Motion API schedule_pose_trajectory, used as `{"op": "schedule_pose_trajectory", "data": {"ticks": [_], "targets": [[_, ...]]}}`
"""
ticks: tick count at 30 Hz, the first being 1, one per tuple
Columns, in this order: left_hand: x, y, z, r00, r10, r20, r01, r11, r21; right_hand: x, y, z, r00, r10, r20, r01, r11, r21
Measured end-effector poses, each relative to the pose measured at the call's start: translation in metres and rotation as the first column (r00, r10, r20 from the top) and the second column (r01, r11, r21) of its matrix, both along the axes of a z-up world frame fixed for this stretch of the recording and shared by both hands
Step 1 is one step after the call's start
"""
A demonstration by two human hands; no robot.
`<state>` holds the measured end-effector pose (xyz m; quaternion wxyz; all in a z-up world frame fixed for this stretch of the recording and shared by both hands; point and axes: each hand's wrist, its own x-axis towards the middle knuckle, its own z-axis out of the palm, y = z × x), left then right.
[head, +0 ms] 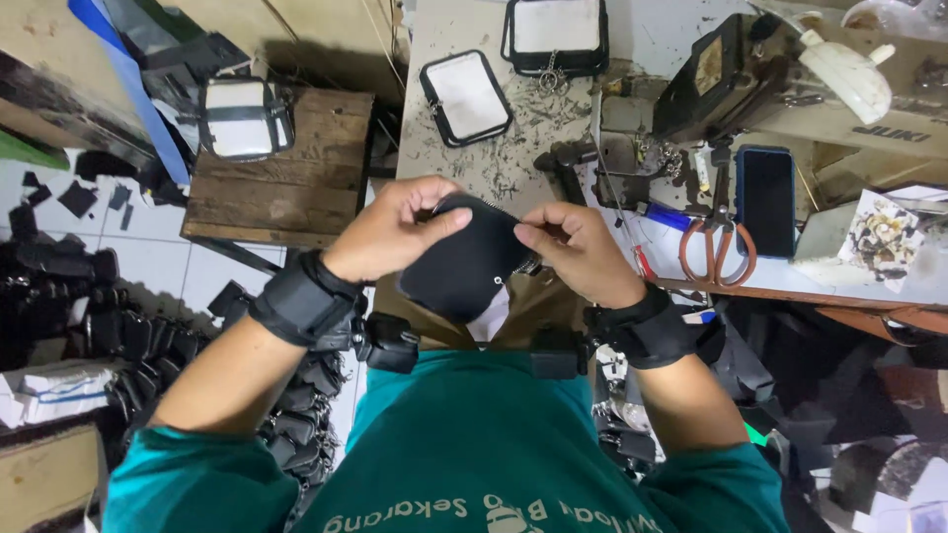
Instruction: The person assembles small black pouches by hand, using a hammer to tap metal hardware into place and a screwdriver to adjust the zipper area. They handle multiple pouches, inspecting the seams and zippers before moving to the next item.
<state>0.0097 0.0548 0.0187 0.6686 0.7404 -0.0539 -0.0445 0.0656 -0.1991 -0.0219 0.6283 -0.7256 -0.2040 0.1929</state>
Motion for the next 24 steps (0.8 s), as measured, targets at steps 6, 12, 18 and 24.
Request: {"op": "schedule_pose_trajectory", "data": {"ticks": [6,12,18,24], "targets": [[0.026,0.009,-0.016,0.998,-0.048,-0.047,0.057,0.977,0.203,-0.001,0.007,-0.046,0.993,-0.116,0.004,0.116,0.993,-0.029],[0.073,0.011,-0.062,0.996,-0.091,-0.011,0.072,0.705,0.706,-0.005,0.013,-0.071,0.929,-0.135,0.343,0.218,0.952,-0.215],[0.090,-0.022,-0.036,0.986,-0.162,-0.039,0.131,0.615,0.778,0.001,0.028,-0.088,0.874,-0.084,0.478,0.278,0.894,-0.353],[0.146,-0.034,-0.113,0.895,-0.398,0.201,-0.141,0.175,0.974,-0.001,0.045,-0.062,0.953,-0.109,0.283,0.191,0.940,-0.282]]}}
